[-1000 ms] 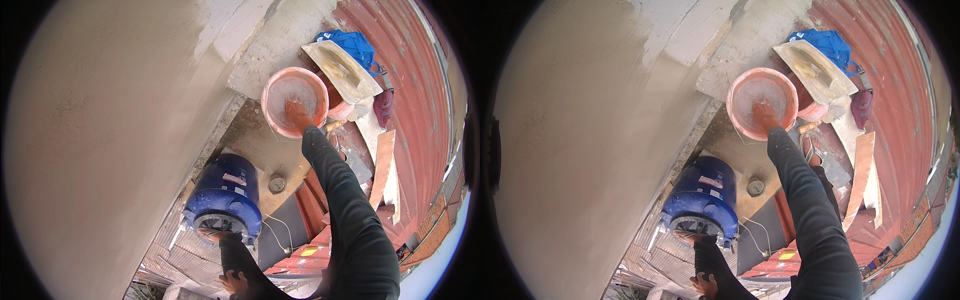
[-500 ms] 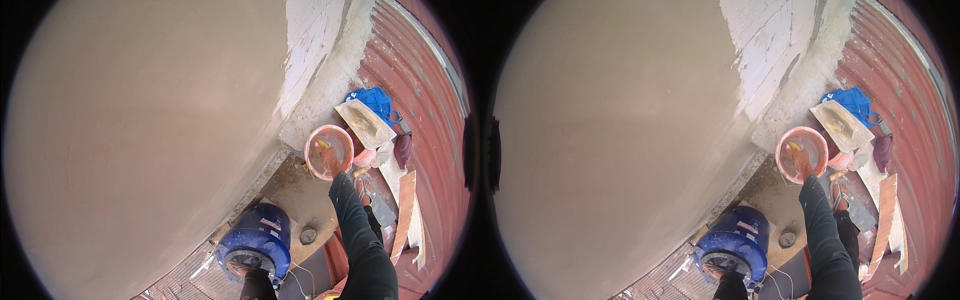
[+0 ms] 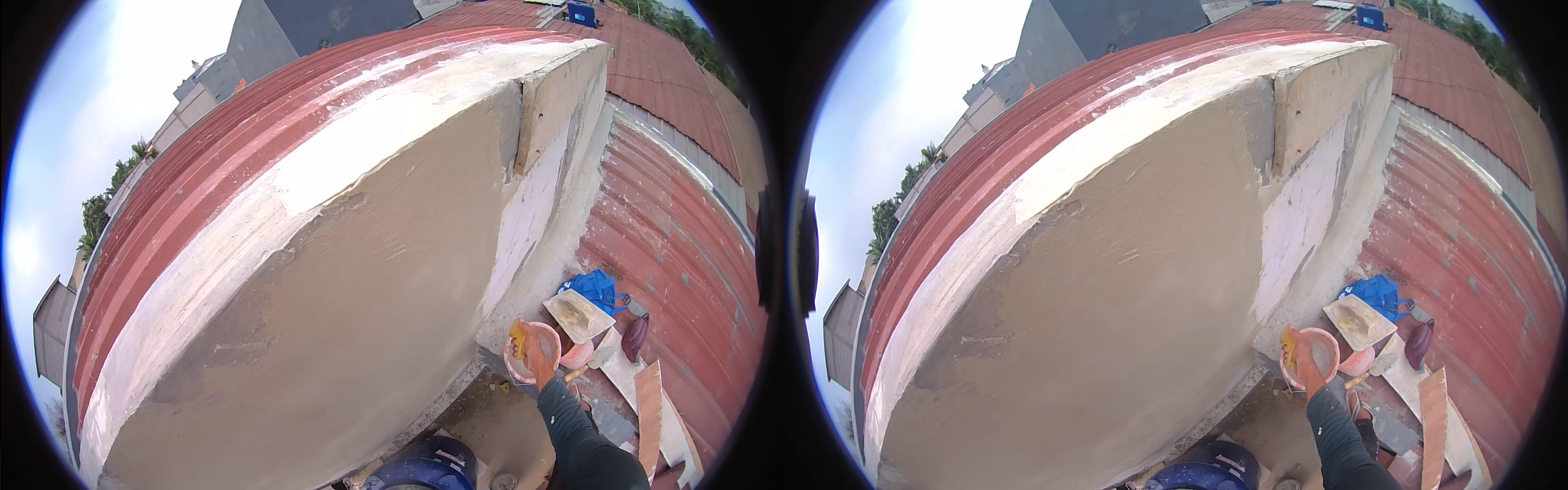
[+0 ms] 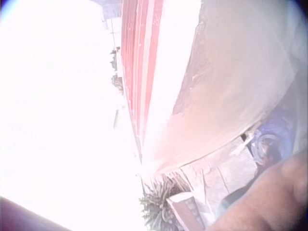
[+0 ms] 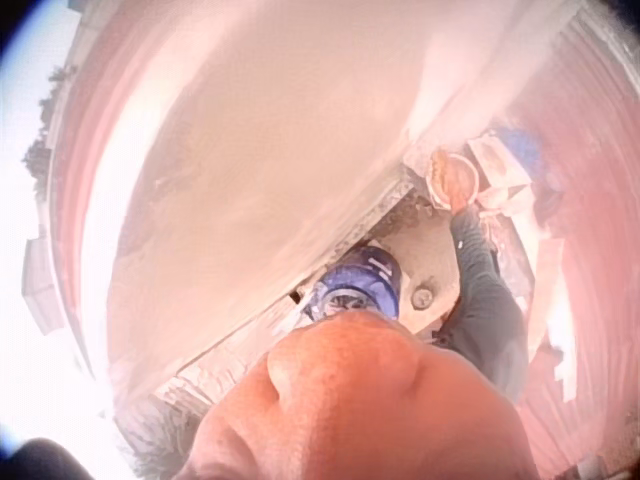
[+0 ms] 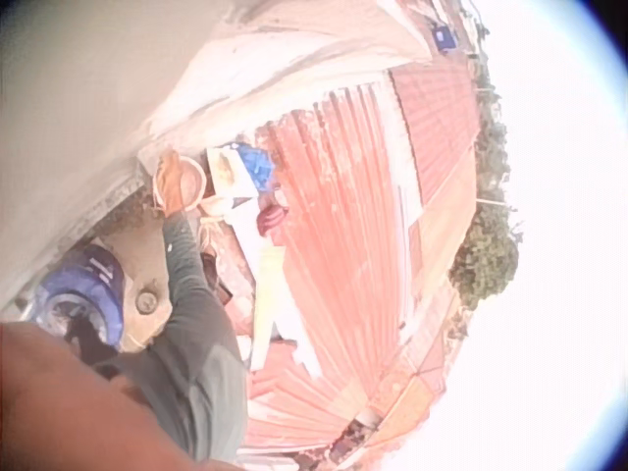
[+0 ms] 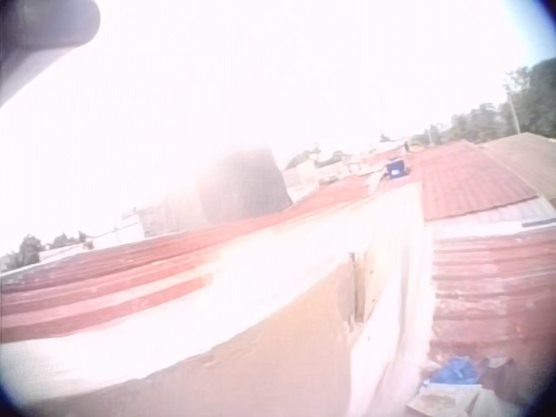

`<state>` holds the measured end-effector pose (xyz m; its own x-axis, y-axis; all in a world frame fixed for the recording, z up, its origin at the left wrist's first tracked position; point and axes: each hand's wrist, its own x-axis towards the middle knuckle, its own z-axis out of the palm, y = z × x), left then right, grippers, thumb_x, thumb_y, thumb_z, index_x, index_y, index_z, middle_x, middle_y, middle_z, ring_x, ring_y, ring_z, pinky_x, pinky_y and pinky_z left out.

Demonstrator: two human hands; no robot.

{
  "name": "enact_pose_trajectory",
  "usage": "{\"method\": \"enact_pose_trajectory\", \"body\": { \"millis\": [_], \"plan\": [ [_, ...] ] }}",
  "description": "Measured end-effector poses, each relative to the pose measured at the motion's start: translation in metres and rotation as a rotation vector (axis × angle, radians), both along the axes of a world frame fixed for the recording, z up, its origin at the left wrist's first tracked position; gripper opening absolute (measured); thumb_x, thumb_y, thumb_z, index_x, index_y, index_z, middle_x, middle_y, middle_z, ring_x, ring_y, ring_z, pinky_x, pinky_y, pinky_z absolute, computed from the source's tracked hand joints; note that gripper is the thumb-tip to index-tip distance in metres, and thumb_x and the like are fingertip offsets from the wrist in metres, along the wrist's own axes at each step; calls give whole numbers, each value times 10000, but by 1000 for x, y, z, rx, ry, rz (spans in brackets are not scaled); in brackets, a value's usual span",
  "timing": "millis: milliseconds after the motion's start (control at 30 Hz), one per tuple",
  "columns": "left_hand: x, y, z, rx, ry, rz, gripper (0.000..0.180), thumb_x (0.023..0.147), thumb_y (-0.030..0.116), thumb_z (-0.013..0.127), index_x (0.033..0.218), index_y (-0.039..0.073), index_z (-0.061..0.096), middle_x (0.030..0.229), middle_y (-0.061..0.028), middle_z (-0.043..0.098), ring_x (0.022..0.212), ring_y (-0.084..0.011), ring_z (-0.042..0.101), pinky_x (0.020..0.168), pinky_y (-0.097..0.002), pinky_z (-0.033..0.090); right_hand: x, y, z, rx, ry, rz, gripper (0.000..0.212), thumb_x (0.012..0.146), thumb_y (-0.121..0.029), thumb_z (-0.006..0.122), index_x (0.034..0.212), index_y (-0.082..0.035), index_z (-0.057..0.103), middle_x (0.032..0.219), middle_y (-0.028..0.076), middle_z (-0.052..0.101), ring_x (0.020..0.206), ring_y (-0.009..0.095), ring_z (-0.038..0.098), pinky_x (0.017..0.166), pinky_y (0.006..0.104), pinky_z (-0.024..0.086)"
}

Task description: The person applies plaster to a concrete ledge using a trowel and a hawk, then smooths the surface with a yellow sponge and their fingers.

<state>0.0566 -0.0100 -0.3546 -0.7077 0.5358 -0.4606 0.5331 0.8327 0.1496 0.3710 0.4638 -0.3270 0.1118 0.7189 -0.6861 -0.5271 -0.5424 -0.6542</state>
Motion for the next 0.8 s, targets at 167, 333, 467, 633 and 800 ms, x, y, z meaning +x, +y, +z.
{"method": "enact_pose_trajectory", "body": {
  "millis": [167,333,467,633,800],
  "plan": [
    [-1,21,37,354,-168,9,705,659,128,844,1265,43,495,1193,-205,558,1112,-379,541,941,-485,458,35,-16,198,538,252,127,430,977,-362,608,1294,-81,534,992,102,635,780,204,619,679,328,510],
    [-9,78,165,678,-384,-17,740,672,76,867,1281,16,451,1129,-191,583,1023,-333,590,900,-436,487,32,2,398,1032,-118,232,611,977,-195,629,1498,-23,360,1257,94,597,1170,162,559,1022,295,409],
    [-16,135,368,1055,-940,54,706,793,120,824,1345,24,396,1126,-167,602,1095,-278,622,917,-379,521,18,28,518,1147,-356,313,530,962,-177,657,1417,0,452,1235,78,616,1140,133,562,983,284,435],
    [-82,139,550,1961,-575,-33,648,919,354,626,1431,78,342,1227,-176,565,1247,-386,533,1043,-508,436,-32,45,580,1228,-708,413,451,943,-237,692,1301,8,568,1145,80,657,1031,122,599,889,287,489],
    [-160,171,641,2231,159,302,404,1003,251,540,1350,78,428,1184,-165,614,1169,-302,588,1036,-456,434,-130,79,612,1469,-1039,631,507,940,-312,683,1345,-33,558,1133,121,674,999,216,644,896,334,500]
  ]
}}
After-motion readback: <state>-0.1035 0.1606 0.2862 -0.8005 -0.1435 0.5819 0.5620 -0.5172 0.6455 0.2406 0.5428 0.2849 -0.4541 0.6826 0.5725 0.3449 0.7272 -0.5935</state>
